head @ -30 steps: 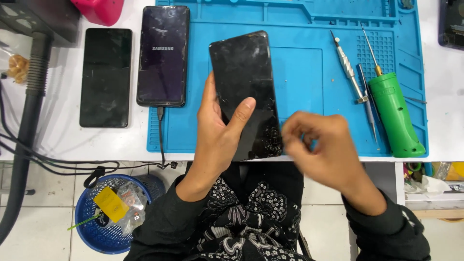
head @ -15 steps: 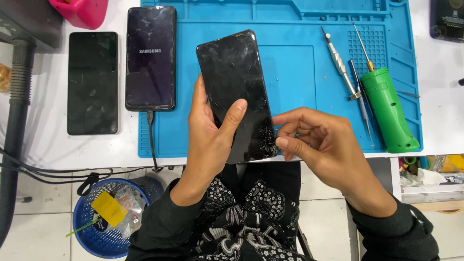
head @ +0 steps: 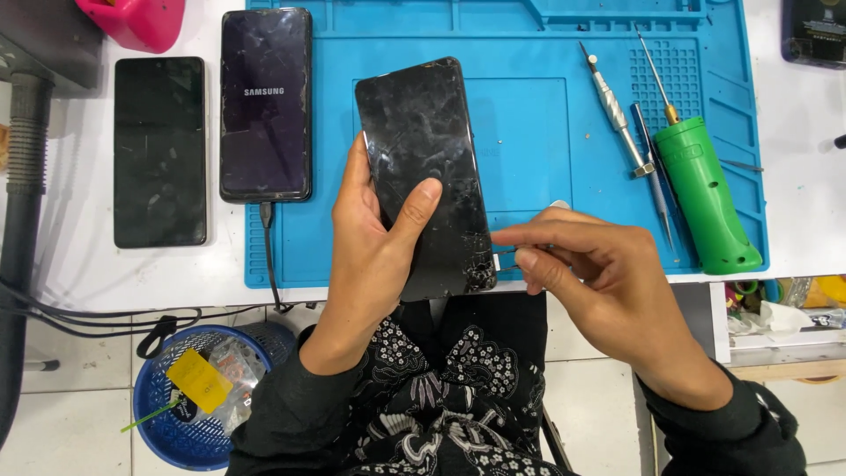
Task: Removing the SIM tray and prying off the back cover of a smartphone using specialized tools.
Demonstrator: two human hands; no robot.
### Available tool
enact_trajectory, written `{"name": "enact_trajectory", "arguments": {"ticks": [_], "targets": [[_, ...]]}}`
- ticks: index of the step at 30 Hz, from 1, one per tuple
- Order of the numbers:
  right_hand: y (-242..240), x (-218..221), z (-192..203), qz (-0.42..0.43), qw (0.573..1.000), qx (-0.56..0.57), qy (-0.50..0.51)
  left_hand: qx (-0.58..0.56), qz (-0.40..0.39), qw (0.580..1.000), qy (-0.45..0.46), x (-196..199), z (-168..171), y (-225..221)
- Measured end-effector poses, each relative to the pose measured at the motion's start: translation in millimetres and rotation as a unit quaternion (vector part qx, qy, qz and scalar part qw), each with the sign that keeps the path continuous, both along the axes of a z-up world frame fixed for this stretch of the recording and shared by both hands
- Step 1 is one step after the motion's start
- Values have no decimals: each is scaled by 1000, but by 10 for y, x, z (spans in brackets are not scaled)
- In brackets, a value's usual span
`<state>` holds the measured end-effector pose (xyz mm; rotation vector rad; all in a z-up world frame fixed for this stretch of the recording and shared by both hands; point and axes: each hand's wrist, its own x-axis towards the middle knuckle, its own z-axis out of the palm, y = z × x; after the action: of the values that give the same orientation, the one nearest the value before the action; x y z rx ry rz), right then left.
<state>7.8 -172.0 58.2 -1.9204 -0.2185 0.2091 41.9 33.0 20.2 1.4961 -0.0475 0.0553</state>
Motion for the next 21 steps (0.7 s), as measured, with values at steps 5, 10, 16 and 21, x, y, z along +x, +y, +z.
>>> {"name": "enact_trajectory", "arguments": {"ticks": [5, 10, 16, 21], "targets": [[-36, 10, 113, 10, 999, -43, -29, -25, 0, 1000, 8, 1, 6, 11], [-88, 17, 235, -26, 998, -63, -14, -12, 5, 1000, 14, -7, 18, 20], [-246, 341, 345, -36, 986, -165, -18, -42, 10, 999, 17, -51, 66, 31], [-308, 992, 110, -22, 966, -241, -89, -68, 26, 996, 43, -68, 53, 12]]}}
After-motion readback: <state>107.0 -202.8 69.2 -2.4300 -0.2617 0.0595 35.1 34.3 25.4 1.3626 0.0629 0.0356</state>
